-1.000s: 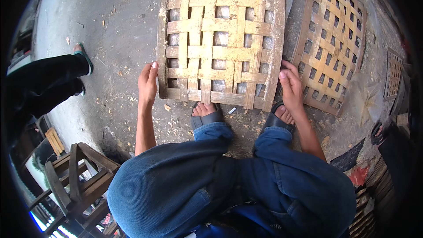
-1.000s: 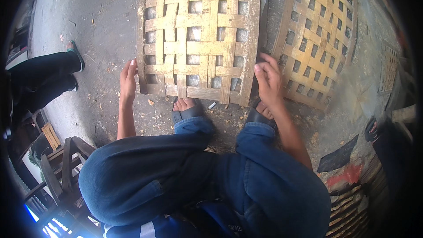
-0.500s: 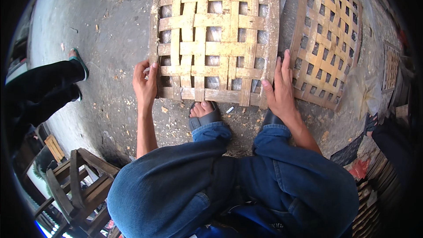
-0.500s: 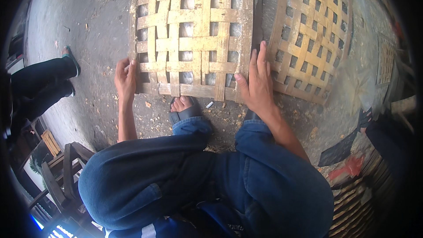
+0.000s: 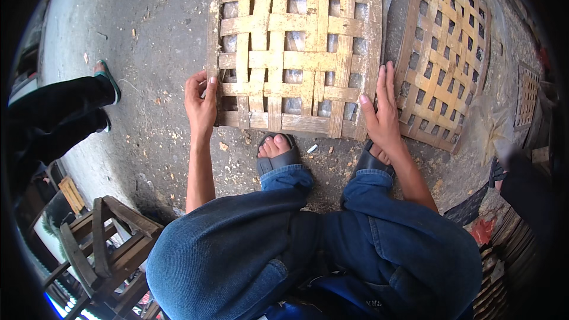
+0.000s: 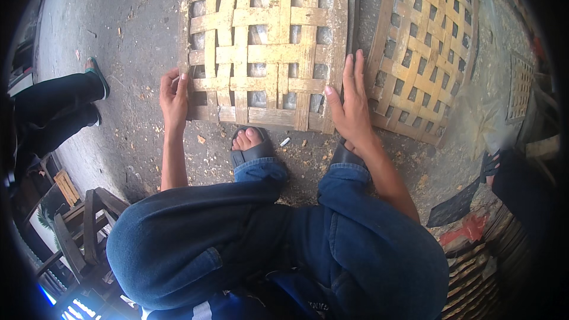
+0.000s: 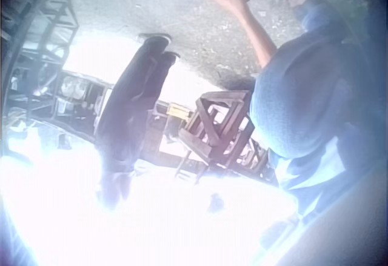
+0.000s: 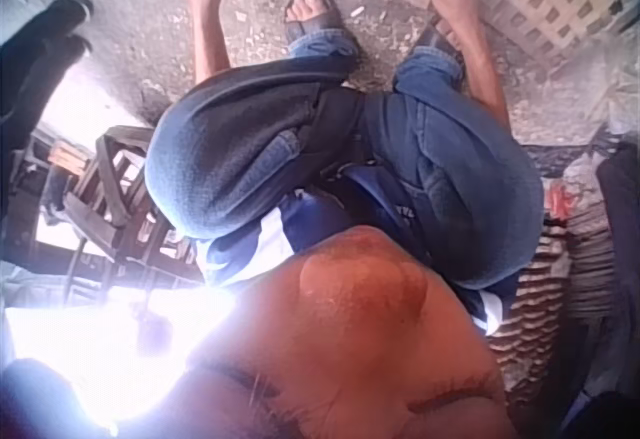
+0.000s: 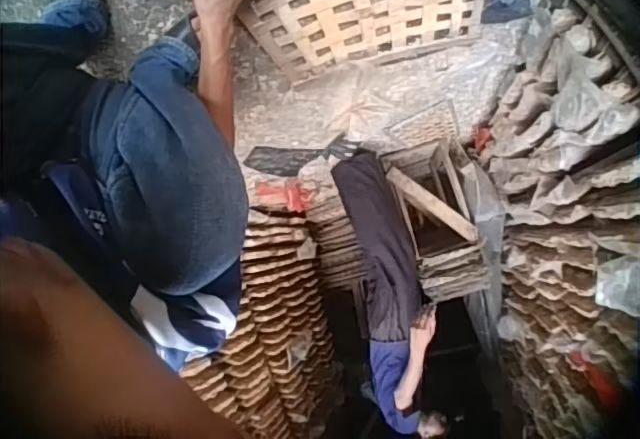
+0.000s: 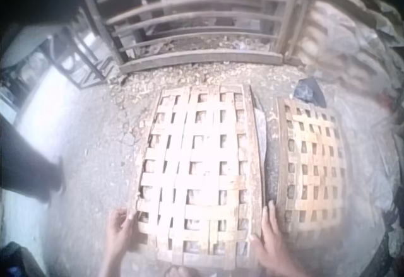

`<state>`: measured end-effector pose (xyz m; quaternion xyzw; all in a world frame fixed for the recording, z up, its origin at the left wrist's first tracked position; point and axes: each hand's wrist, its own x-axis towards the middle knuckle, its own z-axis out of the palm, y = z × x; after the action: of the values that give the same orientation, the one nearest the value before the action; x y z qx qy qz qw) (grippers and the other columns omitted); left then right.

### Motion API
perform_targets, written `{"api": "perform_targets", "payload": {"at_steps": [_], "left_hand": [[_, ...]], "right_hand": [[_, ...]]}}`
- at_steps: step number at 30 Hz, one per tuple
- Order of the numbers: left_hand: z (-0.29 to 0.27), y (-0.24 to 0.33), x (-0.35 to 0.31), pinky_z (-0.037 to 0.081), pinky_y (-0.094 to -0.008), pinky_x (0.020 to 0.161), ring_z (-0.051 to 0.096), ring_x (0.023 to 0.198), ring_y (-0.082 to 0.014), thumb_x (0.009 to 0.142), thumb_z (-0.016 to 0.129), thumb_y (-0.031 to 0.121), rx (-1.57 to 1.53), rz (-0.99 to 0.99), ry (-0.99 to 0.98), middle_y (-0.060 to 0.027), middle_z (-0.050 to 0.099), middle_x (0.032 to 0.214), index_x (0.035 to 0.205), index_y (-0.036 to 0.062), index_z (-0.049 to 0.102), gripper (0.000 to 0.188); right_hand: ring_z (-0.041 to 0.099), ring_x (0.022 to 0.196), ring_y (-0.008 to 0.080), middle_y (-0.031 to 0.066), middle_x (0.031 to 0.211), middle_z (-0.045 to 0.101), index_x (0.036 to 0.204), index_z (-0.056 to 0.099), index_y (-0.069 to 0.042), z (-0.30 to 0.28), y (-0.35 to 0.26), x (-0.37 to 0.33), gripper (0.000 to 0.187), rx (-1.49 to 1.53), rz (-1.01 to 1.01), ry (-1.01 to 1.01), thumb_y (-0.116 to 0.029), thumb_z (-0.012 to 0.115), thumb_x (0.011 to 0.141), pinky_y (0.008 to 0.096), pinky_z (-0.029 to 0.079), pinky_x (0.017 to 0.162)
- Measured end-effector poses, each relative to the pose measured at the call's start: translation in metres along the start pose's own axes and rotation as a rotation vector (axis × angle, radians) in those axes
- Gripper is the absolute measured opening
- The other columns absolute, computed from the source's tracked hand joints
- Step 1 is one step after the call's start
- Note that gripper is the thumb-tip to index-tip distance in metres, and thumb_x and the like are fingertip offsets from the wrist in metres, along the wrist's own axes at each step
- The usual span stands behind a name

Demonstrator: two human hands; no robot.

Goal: The person sits on the floor and handles a rectangular wooden lattice frame. They place a black plastic sheet over the lattice, smooth it, and then place another lattice frame on top. The person repeatedly lifts and adjusts the frames and the sheet.

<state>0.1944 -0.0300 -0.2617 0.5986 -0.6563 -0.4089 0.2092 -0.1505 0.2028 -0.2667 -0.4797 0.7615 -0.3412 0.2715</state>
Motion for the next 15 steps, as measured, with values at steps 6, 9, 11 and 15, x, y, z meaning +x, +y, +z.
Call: {"api": "perform_targets", "payload": {"at_steps": [6, 9, 11, 15], "left_hand": [[-0.006, 0.009, 0.001, 0.044, -0.0322, 0.098, 0.057, 0.112, -0.0176, 0.102, 0.060, 0.026, -0.196, -0.160, -0.096, -0.0098, 0.061, 0.124, 0.127, 0.0023, 0.058, 0.035], [-0.004, 0.013, 0.002, 0.038, -0.0343, 0.107, 0.054, 0.119, -0.0195, 0.104, 0.051, 0.030, -0.231, -0.099, -0.102, -0.0118, 0.060, 0.126, 0.131, -0.0002, 0.054, 0.041], [-0.004, 0.014, 0.008, 0.035, -0.0363, 0.110, 0.051, 0.125, -0.0223, 0.104, 0.046, 0.036, -0.268, -0.097, -0.129, -0.0143, 0.059, 0.130, 0.136, -0.0005, 0.049, 0.048], [-0.001, 0.017, 0.005, 0.032, -0.0365, 0.112, 0.048, 0.127, -0.0213, 0.104, 0.052, 0.035, -0.207, -0.128, -0.172, -0.0133, 0.055, 0.132, 0.136, -0.0014, 0.049, 0.049]], "right_hand": [[0.025, 0.148, 0.0503, 0.0399, 0.157, 0.020, 0.157, 0.004, 0.008, -0.005, 0.002, 0.000, 0.089, 0.055, -0.028, -0.039, -0.037, 0.056, 0.100, 0.0496, 0.025, 0.120], [0.029, 0.145, 0.0512, 0.0432, 0.154, 0.024, 0.157, -0.001, 0.008, -0.004, 0.012, -0.003, 0.096, 0.259, 0.050, -0.035, -0.039, 0.058, 0.099, 0.0497, 0.026, 0.120], [0.031, 0.144, 0.0517, 0.0437, 0.152, 0.027, 0.157, -0.001, 0.009, -0.010, 0.012, -0.004, 0.096, 0.229, 0.014, -0.066, -0.040, 0.058, 0.098, 0.0496, 0.026, 0.120], [0.033, 0.143, 0.0516, 0.0441, 0.150, 0.031, 0.157, -0.001, 0.009, -0.015, 0.008, -0.003, 0.096, 0.280, 0.071, -0.082, -0.041, 0.057, 0.098, 0.0491, 0.027, 0.119]]}}
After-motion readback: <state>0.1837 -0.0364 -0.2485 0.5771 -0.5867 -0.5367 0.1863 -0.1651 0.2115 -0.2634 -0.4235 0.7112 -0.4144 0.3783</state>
